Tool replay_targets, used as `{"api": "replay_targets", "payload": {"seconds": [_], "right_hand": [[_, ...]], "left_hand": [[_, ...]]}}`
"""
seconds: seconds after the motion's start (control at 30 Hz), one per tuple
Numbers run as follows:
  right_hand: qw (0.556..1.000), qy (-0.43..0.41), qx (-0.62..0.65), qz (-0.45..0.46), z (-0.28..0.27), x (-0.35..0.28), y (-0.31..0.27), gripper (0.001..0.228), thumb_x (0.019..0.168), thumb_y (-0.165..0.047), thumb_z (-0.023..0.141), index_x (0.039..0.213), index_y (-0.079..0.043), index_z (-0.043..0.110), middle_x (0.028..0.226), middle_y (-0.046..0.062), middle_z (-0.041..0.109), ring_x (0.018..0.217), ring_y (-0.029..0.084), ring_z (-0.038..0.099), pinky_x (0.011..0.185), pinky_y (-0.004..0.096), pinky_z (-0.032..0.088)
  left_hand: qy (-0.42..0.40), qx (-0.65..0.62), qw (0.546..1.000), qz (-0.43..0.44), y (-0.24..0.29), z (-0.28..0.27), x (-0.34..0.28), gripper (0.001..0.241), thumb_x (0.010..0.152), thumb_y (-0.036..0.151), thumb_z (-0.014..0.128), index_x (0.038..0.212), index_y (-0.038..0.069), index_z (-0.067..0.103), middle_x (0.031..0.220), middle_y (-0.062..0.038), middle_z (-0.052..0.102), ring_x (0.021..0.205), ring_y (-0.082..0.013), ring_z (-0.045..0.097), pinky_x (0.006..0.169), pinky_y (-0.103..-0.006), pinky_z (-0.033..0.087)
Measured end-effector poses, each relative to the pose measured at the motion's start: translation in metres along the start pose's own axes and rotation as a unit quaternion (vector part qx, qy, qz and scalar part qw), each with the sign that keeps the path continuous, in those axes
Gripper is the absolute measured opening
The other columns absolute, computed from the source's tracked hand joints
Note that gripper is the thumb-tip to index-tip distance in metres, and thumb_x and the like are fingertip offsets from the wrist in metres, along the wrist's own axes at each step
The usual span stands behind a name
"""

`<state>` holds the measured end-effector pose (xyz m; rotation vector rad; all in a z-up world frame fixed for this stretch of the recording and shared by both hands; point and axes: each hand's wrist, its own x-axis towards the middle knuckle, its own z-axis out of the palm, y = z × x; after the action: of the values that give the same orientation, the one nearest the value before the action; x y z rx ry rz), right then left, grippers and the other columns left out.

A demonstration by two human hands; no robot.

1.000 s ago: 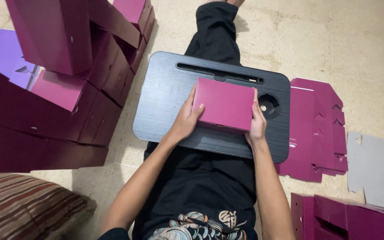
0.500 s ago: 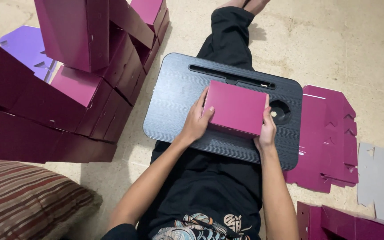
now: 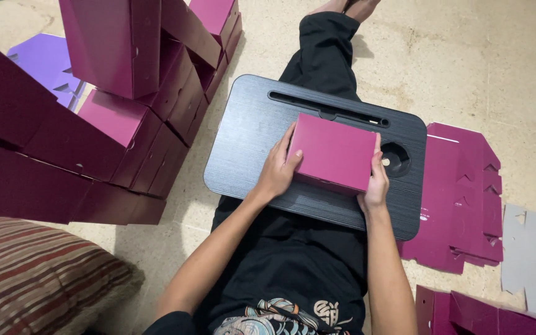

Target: Folding and assembling cardboard boxes from flat templates and nesting components.

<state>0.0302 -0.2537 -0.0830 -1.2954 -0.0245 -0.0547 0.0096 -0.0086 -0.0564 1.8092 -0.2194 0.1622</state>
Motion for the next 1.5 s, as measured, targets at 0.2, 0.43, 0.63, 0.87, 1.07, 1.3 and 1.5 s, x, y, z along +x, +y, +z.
{"api": "replay_targets", "payload": {"seconds": [0.2, 0.43, 0.63, 0.87, 1.07, 1.3, 1.5], "right_hand": [[1.0, 0.007, 0.015, 0.01, -0.001, 0.003, 0.004, 0.053, 0.112, -0.045, 0.032, 0.16, -0.024, 0.031, 0.153, 0.006, 0.045, 0.122, 0.013, 0.056, 0.105, 0.028, 0.048], [1.0, 0.011, 0.011, 0.01, -0.009, 0.006, 0.01, 0.053, 0.112, -0.044, 0.033, 0.161, -0.025, 0.029, 0.154, 0.006, 0.043, 0.121, 0.012, 0.056, 0.102, 0.025, 0.049], [1.0, -0.015, -0.026, -0.004, -0.01, 0.006, 0.008, 0.053, 0.113, -0.042, 0.028, 0.163, -0.025, 0.025, 0.157, 0.007, 0.041, 0.122, 0.011, 0.054, 0.102, 0.026, 0.048], [1.0, -0.011, 0.015, -0.01, -0.013, 0.007, 0.01, 0.051, 0.114, -0.035, 0.032, 0.162, -0.021, 0.026, 0.166, 0.009, 0.027, 0.147, 0.021, 0.036, 0.117, 0.034, 0.039], [0.996, 0.05, 0.077, -0.016, -0.014, 0.007, 0.007, 0.044, 0.116, -0.027, 0.04, 0.158, -0.02, 0.03, 0.164, 0.017, 0.029, 0.146, 0.028, 0.042, 0.113, 0.038, 0.047], [0.985, 0.113, 0.127, 0.039, 0.002, 0.01, -0.022, 0.025, 0.108, -0.047, 0.05, 0.116, -0.023, 0.051, 0.112, -0.003, 0.059, 0.104, 0.01, 0.067, 0.077, 0.018, 0.062], [0.997, -0.003, 0.023, -0.071, 0.033, -0.011, -0.071, 0.053, 0.106, -0.053, 0.027, 0.137, -0.012, 0.041, 0.127, 0.006, 0.048, 0.124, 0.015, 0.049, 0.101, 0.027, 0.049]], "left_hand": [[0.016, -0.024, 1.0, 0.0, 0.002, 0.002, 0.001, 0.081, 0.099, 0.054, 0.043, 0.161, 0.006, 0.021, 0.155, -0.029, 0.042, 0.143, -0.0466, 0.04, 0.119, -0.0587, 0.025], [-0.004, 0.001, 1.0, 0.002, 0.004, -0.001, 0.0, 0.082, 0.099, 0.062, 0.041, 0.161, 0.012, 0.024, 0.16, -0.024, 0.037, 0.145, -0.0463, 0.037, 0.119, -0.0595, 0.025], [-0.013, 0.025, 1.0, 0.003, -0.001, -0.001, 0.0, 0.065, 0.1, 0.061, 0.041, 0.157, 0.031, 0.038, 0.168, -0.016, 0.024, 0.148, -0.0464, 0.034, 0.119, -0.0621, 0.025], [-0.038, 0.01, 0.999, 0.025, -0.001, -0.009, 0.002, 0.104, 0.079, 0.061, 0.074, 0.163, 0.031, 0.021, 0.171, -0.018, 0.005, 0.149, -0.0552, 0.019, 0.119, -0.0707, 0.016], [-0.129, 0.035, 0.989, 0.069, 0.004, -0.029, 0.004, 0.142, 0.06, 0.05, 0.093, 0.166, 0.017, 0.005, 0.17, -0.019, 0.016, 0.149, -0.0486, 0.027, 0.123, -0.0616, 0.018], [-0.035, 0.065, 0.987, 0.142, 0.016, -0.032, 0.01, 0.115, 0.064, 0.045, 0.092, 0.162, 0.029, 0.034, 0.167, -0.003, 0.032, 0.14, -0.0374, 0.047, 0.117, -0.0535, 0.038], [0.018, 0.03, 0.993, 0.111, 0.034, -0.039, 0.008, 0.107, 0.073, 0.051, 0.087, 0.162, 0.025, 0.033, 0.163, -0.006, 0.039, 0.141, -0.0347, 0.047, 0.113, -0.0494, 0.044]]}}
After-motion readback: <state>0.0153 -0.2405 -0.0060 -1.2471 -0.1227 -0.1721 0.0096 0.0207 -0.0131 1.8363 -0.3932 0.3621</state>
